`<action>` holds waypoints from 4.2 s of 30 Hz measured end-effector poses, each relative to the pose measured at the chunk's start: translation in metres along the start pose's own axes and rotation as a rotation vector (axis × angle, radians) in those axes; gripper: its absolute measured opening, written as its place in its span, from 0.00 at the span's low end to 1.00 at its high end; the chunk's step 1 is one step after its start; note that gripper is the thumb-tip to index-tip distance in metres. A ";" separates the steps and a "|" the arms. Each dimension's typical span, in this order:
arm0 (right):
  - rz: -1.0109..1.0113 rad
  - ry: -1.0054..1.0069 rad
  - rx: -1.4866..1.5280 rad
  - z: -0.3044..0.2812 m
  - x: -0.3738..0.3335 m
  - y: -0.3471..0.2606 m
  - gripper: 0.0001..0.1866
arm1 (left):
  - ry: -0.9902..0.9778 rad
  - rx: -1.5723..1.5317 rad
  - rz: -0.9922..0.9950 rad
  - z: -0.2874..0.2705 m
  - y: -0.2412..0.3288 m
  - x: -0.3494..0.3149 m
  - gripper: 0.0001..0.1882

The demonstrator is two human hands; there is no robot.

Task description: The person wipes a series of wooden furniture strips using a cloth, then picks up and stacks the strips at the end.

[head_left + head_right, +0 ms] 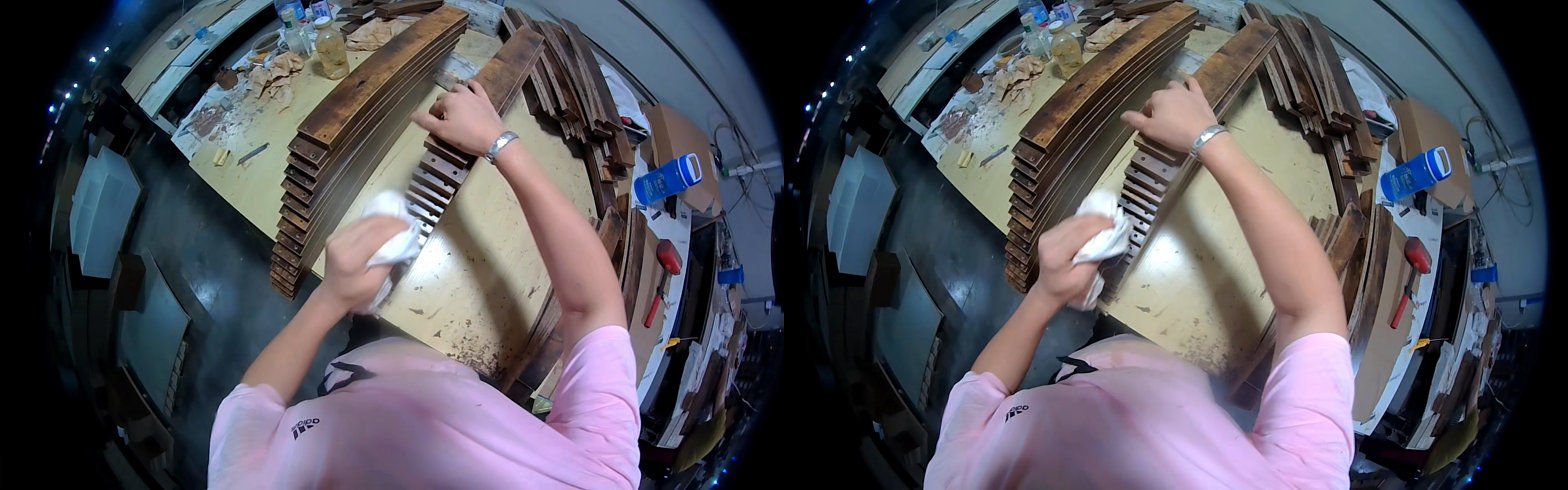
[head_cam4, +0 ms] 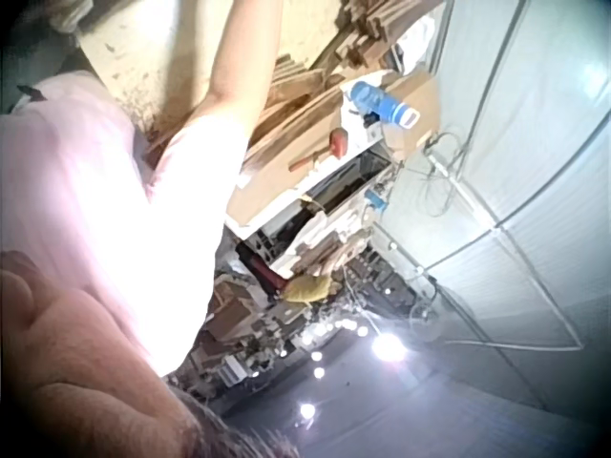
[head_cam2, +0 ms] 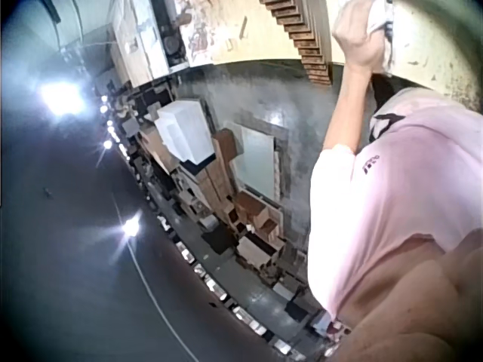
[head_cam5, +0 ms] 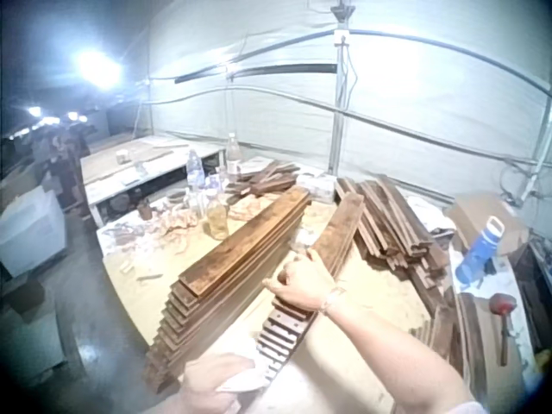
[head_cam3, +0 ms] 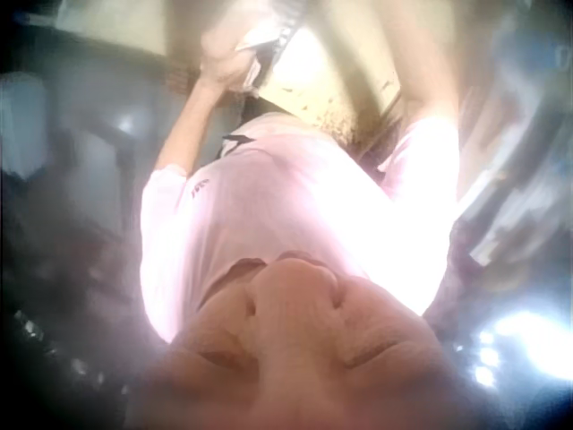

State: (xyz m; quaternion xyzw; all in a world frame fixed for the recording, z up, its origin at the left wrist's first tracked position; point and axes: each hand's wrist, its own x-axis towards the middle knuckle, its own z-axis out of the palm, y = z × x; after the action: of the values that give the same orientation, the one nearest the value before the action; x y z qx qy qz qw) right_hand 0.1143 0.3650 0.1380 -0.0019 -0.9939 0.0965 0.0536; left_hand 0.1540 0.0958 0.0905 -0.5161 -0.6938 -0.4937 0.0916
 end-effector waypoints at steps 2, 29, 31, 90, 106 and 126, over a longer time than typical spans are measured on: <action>-0.139 0.037 0.021 -0.002 -0.009 -0.008 0.25 | 0.084 -0.030 0.002 0.005 -0.003 0.013 0.18; -0.195 -0.012 0.040 -0.005 -0.014 -0.004 0.30 | -0.194 0.206 0.041 0.053 -0.026 -0.067 0.17; -0.157 -0.035 0.024 -0.005 -0.011 -0.007 0.30 | -0.181 0.036 -0.086 0.038 -0.020 -0.077 0.18; 0.043 -0.003 -0.062 -0.001 0.016 0.025 0.25 | 0.187 -0.008 -0.209 -0.087 -0.071 0.024 0.18; 0.045 0.016 -0.034 -0.005 0.015 0.022 0.28 | 0.142 0.001 -0.169 0.058 -0.007 0.025 0.14; 0.041 0.081 -0.040 0.004 0.017 0.023 0.29 | 0.026 -0.003 -0.140 0.062 0.010 0.026 0.13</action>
State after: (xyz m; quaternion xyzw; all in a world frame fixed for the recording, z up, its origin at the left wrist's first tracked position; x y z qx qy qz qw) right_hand 0.0964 0.3873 0.1317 -0.0273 -0.9924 0.0775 0.0918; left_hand 0.1744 0.1604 0.0819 -0.4600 -0.7263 -0.5067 0.0650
